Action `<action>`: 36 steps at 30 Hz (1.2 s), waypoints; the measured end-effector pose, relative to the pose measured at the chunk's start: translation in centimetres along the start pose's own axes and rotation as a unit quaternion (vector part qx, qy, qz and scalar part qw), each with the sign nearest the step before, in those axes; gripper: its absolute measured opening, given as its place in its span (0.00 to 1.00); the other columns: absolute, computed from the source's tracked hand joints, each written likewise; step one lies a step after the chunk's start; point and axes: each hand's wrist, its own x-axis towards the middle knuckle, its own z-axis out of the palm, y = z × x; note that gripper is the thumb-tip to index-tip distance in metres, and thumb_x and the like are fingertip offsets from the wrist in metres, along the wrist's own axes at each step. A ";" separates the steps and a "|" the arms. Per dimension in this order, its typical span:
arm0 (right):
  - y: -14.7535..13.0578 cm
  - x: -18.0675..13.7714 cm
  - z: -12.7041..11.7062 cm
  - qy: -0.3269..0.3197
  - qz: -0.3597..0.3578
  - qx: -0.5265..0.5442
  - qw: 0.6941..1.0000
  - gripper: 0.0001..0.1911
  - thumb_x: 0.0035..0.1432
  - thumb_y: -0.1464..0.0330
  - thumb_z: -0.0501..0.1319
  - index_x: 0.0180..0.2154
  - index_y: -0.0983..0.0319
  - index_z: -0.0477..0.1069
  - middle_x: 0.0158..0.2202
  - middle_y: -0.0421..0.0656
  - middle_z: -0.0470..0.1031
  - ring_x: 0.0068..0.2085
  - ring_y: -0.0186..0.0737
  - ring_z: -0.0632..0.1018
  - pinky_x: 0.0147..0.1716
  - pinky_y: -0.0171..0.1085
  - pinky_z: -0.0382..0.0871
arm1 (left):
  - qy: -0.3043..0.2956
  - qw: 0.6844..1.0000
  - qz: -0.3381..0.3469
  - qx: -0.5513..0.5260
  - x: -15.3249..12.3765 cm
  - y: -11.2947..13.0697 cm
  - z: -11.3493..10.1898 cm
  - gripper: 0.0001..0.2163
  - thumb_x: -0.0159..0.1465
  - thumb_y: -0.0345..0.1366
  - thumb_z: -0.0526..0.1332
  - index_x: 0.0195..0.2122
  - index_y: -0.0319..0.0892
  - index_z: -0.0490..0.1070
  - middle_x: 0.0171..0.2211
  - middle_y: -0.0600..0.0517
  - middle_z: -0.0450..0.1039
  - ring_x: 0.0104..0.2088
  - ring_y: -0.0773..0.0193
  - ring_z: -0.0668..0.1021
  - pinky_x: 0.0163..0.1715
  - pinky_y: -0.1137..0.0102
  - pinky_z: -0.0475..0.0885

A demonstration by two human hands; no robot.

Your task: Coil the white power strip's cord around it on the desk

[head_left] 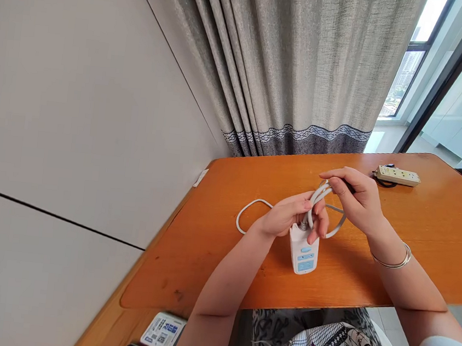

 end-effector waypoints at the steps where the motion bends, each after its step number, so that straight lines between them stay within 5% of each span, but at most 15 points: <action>1: 0.0 0.0 0.0 -0.005 0.000 -0.003 1.000 0.12 0.68 0.67 0.57 0.41 0.60 0.80 0.32 0.41 0.80 0.32 0.34 0.79 0.35 0.35 0.73 | 0.005 1.000 -0.001 -0.004 0.0 0.0 0.0 0.19 0.61 0.52 0.66 0.32 0.42 0.63 0.25 0.51 0.78 0.16 0.68 0.74 0.26 0.70 0.73; 9: 0.1 0.1 0.1 -0.031 -0.006 -0.010 0.999 0.12 0.68 0.66 0.57 0.41 0.60 0.79 0.33 0.42 0.81 0.32 0.35 0.78 0.34 0.34 0.73 | 0.034 0.998 -0.032 -0.033 0.2 0.1 0.5 0.22 0.62 0.57 0.64 0.33 0.41 0.65 0.17 0.61 0.62 0.14 0.74 0.64 0.27 0.72 0.73; 18: 1.1 0.6 -0.8 -0.140 0.110 0.111 0.978 0.15 0.68 0.61 0.57 0.44 0.64 0.77 0.24 0.39 0.75 0.23 0.31 0.76 0.23 0.30 0.70 | 0.071 0.997 0.024 -0.007 0.3 0.1 0.4 0.21 0.62 0.54 0.66 0.32 0.43 0.61 0.14 0.63 0.61 0.13 0.74 0.61 0.23 0.75 0.72; 25: 1.1 0.3 -0.5 -0.071 0.093 0.110 0.987 0.12 0.65 0.61 0.61 0.37 0.62 0.78 0.19 0.35 0.70 0.19 0.28 0.70 0.19 0.29 0.63 | 0.063 0.998 -0.006 -0.010 0.1 0.5 0.5 0.20 0.63 0.53 0.65 0.30 0.42 0.62 0.12 0.65 0.53 0.13 0.75 0.57 0.22 0.76 0.70; 32: 1.9 0.4 0.4 -0.078 0.132 0.233 0.960 0.22 0.66 0.50 0.59 0.43 0.62 0.76 0.20 0.34 0.67 0.18 0.29 0.69 0.17 0.29 0.63 | 0.075 0.995 0.062 -0.028 0.0 0.7 0.9 0.22 0.62 0.53 0.66 0.29 0.43 0.57 0.22 0.57 0.73 0.10 0.79 0.56 0.17 0.76 0.66; 36: 1.6 0.2 1.2 -0.039 0.155 0.255 0.954 0.23 0.63 0.47 0.60 0.39 0.62 0.73 0.18 0.32 0.63 0.16 0.27 0.64 0.14 0.28 0.59 | 0.066 0.994 0.082 0.001 -0.1 0.5 0.5 0.20 0.62 0.52 0.66 0.32 0.44 0.59 0.14 0.59 0.68 0.12 0.72 0.63 0.19 0.75 0.68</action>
